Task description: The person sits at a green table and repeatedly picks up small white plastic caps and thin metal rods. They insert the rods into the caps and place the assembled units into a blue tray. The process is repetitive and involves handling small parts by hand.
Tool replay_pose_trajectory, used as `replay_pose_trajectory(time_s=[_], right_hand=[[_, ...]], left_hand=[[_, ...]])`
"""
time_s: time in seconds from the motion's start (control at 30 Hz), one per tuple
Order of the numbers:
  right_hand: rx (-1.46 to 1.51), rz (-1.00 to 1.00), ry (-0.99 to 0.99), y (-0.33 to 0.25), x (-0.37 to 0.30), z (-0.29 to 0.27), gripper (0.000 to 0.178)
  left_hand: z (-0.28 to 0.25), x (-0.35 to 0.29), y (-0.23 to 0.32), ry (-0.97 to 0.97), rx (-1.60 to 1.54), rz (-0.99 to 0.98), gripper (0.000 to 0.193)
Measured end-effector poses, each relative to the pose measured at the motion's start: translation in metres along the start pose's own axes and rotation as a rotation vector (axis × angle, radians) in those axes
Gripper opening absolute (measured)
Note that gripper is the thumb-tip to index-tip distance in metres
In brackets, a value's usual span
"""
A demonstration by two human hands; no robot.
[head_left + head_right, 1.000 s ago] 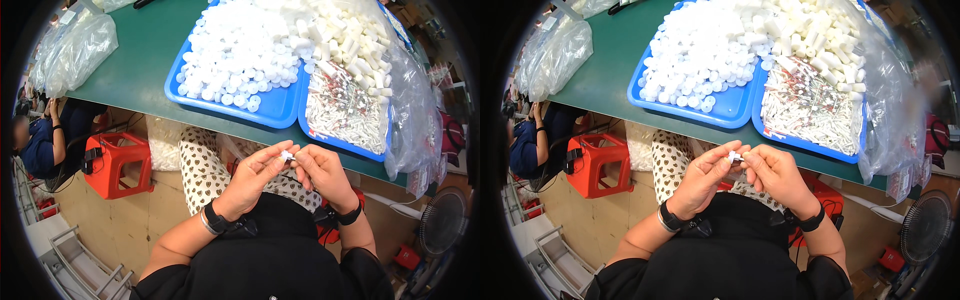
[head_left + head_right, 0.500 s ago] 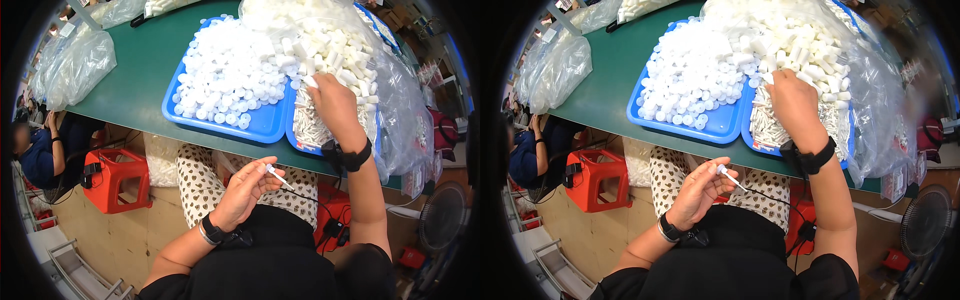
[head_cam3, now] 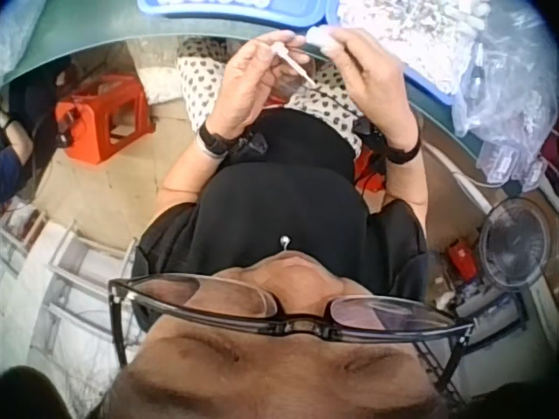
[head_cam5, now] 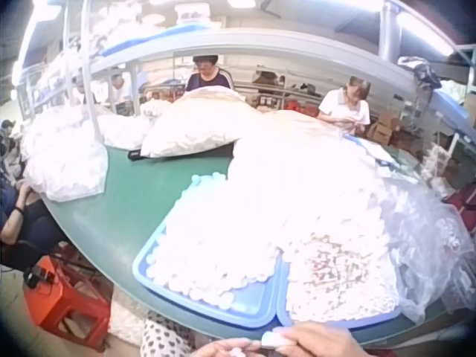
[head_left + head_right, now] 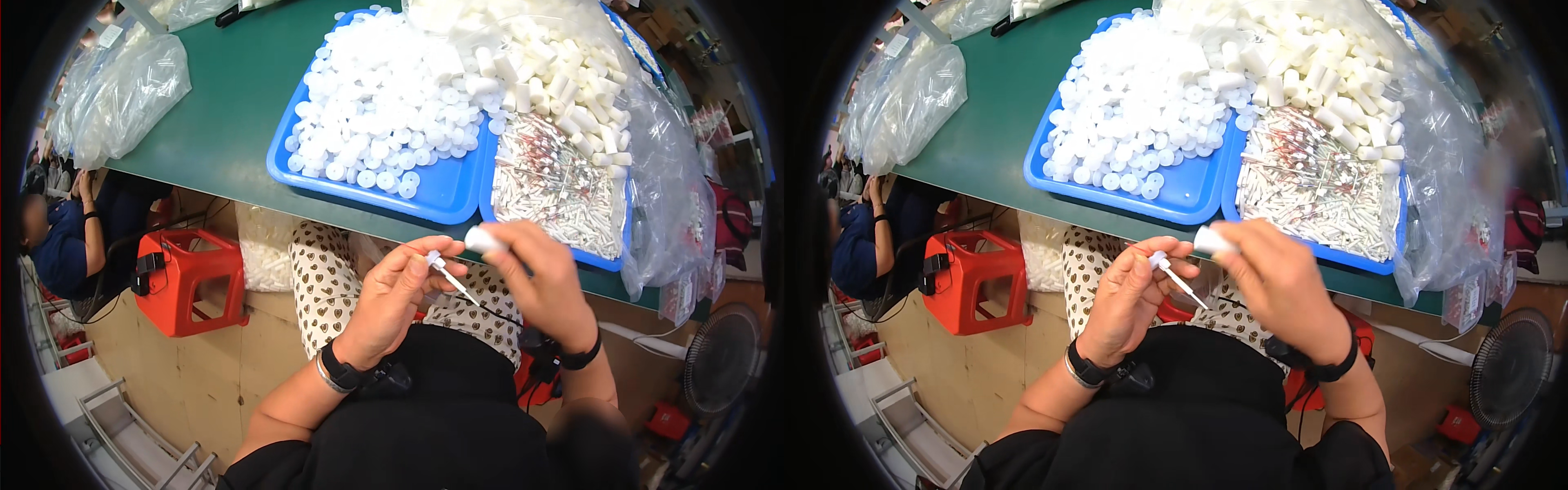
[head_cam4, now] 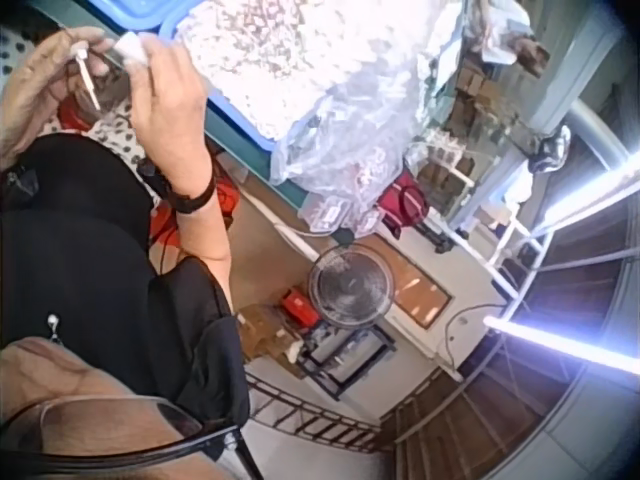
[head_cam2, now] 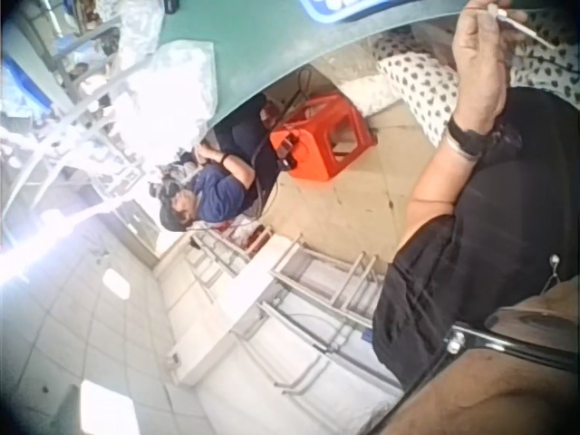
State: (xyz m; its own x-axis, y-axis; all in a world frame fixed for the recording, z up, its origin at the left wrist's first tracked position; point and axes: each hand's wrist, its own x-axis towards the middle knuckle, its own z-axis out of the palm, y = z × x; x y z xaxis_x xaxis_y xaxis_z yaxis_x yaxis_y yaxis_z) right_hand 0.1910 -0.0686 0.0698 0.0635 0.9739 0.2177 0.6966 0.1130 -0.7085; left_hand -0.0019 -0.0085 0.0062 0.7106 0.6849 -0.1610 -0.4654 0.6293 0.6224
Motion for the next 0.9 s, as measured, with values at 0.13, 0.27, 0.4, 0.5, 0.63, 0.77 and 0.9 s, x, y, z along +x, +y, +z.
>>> replay_pose_trajectory(time_s=[0.13,0.27,0.4,0.5,0.63,0.77,0.9], right_hand=[[0.486,0.387,-0.111,0.004,-0.02,0.017,0.023],[0.766,0.497,-0.122,0.015,-0.029,0.028,0.024],[0.589,0.372,-0.051,0.015,-0.033,0.035,0.015],[0.338,0.247,-0.059,0.012,-0.033,0.035,0.01],[0.442,0.277,-0.038,0.014,-0.04,0.04,0.012],[0.851,0.496,-0.002,0.015,-0.044,0.04,0.014],[0.717,0.384,-0.086,0.019,-0.048,0.037,0.012]], left_hand=[[-0.005,-0.004,-0.008,-0.032,0.255,-0.007,0.038],[-0.006,-0.008,-0.013,-0.045,0.312,0.025,0.038],[-0.007,-0.005,-0.013,0.048,0.072,-0.089,0.036],[-0.008,-0.004,-0.014,0.067,0.058,-0.12,0.035],[-0.002,-0.004,-0.021,0.127,0.186,-0.1,0.032],[-0.001,-0.005,-0.021,0.129,0.152,-0.151,0.033],[-0.008,-0.003,-0.02,0.114,0.16,-0.216,0.034]])
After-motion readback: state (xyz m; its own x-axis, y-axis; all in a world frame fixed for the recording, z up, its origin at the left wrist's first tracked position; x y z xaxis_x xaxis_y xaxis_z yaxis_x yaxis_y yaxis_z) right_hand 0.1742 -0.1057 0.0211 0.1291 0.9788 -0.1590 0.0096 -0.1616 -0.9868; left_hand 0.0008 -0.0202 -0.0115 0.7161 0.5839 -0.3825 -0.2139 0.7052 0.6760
